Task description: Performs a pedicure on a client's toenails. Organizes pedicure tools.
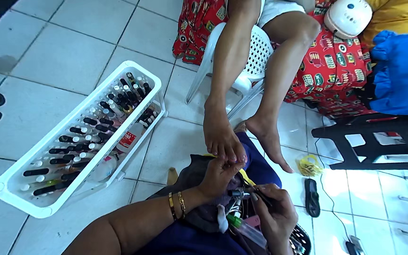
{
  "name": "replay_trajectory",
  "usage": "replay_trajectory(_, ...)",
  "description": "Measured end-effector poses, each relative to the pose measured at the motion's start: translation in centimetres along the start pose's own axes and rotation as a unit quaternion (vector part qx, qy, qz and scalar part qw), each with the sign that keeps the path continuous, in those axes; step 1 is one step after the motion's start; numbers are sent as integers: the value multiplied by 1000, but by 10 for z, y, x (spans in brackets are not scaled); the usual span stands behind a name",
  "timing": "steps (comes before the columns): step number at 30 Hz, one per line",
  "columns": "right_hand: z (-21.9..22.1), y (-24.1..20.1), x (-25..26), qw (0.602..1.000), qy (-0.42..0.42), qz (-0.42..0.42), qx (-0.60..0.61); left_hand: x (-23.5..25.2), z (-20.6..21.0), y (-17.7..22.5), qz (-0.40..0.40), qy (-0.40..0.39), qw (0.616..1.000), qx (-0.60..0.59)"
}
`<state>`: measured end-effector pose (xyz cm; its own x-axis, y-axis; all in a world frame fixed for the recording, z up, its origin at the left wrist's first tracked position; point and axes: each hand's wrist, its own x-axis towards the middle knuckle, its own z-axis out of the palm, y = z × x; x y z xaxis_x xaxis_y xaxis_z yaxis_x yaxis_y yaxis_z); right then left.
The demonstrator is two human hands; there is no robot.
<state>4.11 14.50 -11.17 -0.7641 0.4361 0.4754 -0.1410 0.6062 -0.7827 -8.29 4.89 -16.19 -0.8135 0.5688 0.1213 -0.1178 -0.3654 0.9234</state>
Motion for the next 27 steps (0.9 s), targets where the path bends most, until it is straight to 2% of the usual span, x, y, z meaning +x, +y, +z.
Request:
replay_trajectory(6,12,10,25,998,37,-47,-25,2,-1,-9,45,4,999,-10)
replay_trajectory(27,23,7,38,977,10,-103,-185,1,-1,-10,50,15,999,5)
